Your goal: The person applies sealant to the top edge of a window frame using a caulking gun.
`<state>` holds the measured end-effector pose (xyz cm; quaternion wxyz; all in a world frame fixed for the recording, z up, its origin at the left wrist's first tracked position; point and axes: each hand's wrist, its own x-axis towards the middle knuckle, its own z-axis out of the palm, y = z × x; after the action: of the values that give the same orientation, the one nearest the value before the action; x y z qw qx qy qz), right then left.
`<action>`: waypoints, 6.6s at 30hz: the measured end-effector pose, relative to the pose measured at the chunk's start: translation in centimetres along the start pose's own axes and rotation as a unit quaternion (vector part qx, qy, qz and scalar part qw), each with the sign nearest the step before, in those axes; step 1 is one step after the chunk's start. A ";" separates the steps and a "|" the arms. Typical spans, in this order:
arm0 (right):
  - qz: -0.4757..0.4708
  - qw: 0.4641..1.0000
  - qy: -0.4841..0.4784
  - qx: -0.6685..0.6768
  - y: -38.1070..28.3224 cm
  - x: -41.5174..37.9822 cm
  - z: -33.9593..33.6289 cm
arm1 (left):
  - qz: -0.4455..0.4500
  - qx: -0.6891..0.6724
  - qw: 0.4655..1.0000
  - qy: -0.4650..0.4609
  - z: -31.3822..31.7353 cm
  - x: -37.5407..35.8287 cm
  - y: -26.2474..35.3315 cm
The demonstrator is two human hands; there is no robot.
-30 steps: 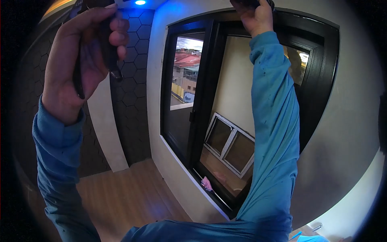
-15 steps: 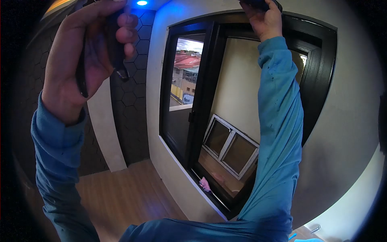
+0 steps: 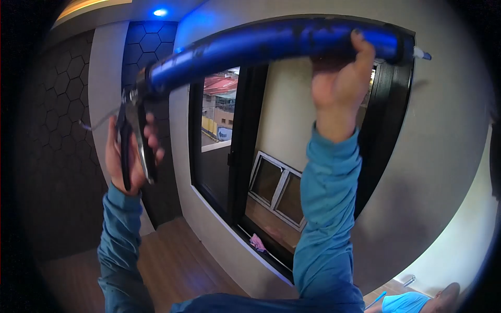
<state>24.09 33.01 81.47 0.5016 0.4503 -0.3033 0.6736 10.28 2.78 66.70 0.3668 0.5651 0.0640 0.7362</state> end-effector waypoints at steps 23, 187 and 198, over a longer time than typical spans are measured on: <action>0.326 0.922 0.170 -0.120 8.2 -38.7 -11.4 | -0.190 -0.281 0.778 0.529 -13.4 -40.2 -24.0; 0.367 0.416 -0.308 -0.772 38.8 -77.2 -23.1 | -0.385 0.876 -0.037 -0.289 -38.8 -41.1 13.4; 0.344 0.497 -0.277 -0.747 38.2 -76.0 -22.4 | -0.531 0.820 -0.009 -0.213 -34.1 -48.1 20.4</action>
<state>-12.05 9.77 4.72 0.2699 -0.0681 -0.9477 0.1559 -24.82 -30.55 27.25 0.0626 -0.4187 -0.8251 0.3741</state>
